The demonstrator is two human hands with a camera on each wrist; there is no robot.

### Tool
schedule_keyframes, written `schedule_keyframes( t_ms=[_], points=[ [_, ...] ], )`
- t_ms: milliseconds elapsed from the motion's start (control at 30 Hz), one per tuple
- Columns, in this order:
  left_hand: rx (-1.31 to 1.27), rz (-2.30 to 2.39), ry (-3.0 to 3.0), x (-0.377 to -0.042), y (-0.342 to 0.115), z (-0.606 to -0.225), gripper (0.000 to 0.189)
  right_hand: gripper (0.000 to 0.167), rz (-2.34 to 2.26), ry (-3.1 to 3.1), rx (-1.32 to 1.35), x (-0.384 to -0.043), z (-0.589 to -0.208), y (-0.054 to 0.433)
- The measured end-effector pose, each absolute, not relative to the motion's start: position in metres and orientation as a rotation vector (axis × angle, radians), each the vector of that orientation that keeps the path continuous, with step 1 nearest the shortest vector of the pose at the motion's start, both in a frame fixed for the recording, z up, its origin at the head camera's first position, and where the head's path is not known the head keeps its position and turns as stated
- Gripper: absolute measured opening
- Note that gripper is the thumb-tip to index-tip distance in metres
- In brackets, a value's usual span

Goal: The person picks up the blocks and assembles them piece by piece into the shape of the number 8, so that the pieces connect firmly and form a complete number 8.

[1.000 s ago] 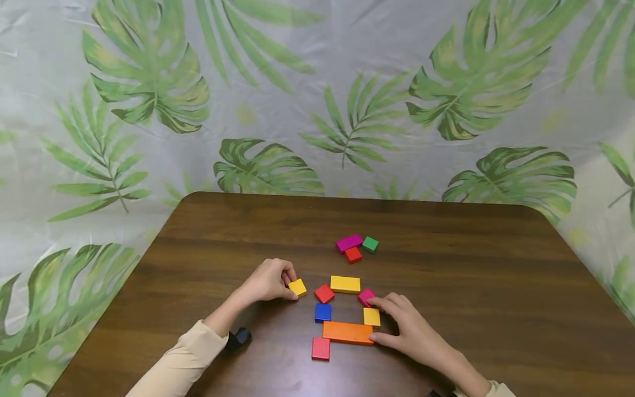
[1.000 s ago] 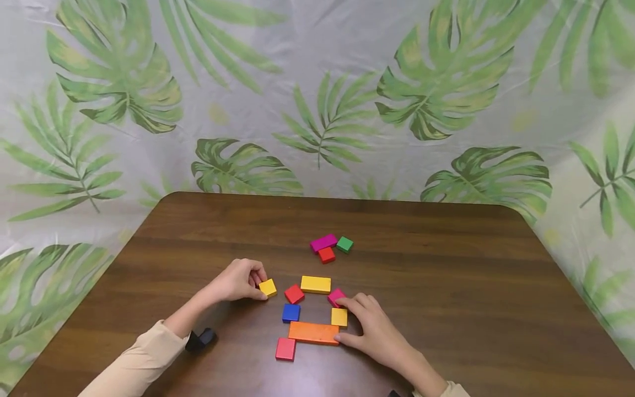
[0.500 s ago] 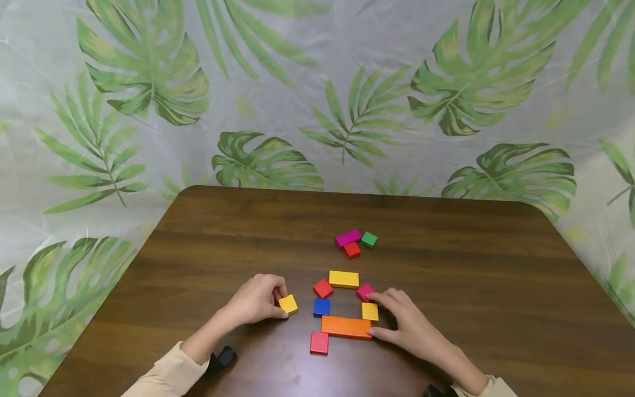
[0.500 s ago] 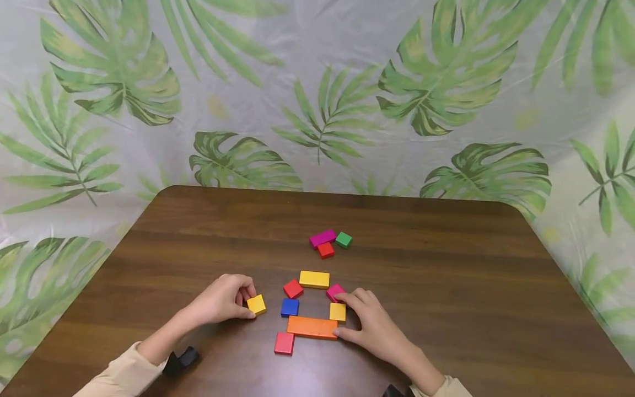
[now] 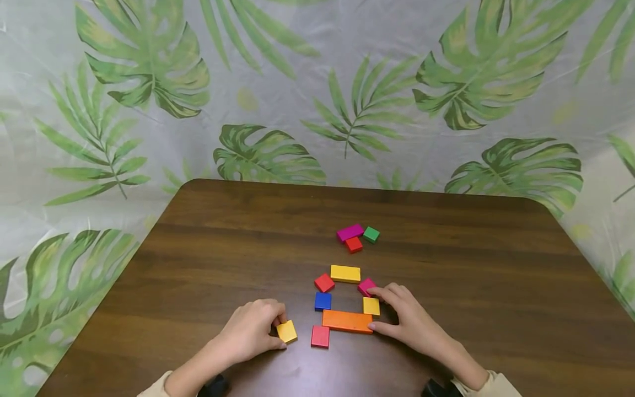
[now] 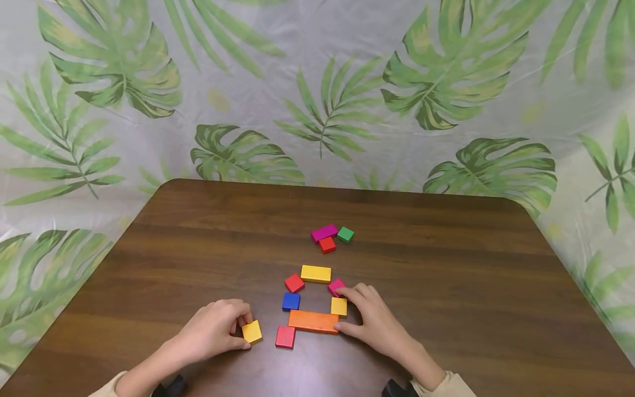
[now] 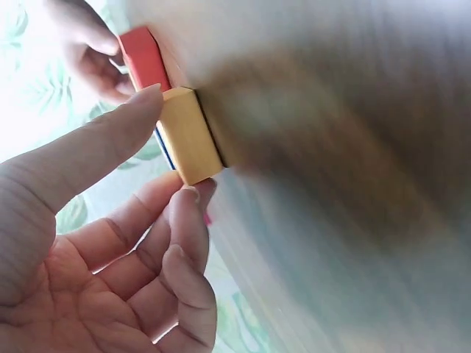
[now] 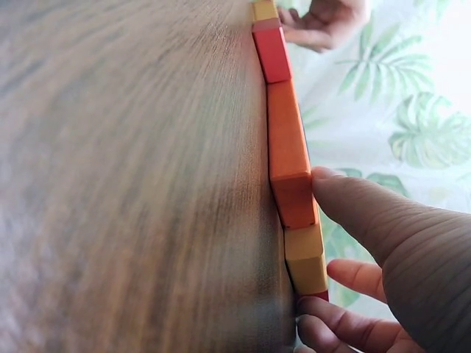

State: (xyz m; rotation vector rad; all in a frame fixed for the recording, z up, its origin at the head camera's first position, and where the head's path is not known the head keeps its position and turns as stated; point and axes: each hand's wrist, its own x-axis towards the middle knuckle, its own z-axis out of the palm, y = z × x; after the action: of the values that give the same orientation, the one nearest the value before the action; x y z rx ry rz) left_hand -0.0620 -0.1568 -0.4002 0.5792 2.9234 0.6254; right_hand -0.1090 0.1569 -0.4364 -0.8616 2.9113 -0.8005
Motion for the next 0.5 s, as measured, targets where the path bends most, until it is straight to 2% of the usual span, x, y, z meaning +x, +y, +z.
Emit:
schedule_keyframes(
  t_ms=[500],
  points=[
    [0.640,0.802,2.723,-0.042,-0.153,-0.402,0.040,0.056,-0.789,2.907,-0.848,-0.109,-0.436,0.157]
  ],
)
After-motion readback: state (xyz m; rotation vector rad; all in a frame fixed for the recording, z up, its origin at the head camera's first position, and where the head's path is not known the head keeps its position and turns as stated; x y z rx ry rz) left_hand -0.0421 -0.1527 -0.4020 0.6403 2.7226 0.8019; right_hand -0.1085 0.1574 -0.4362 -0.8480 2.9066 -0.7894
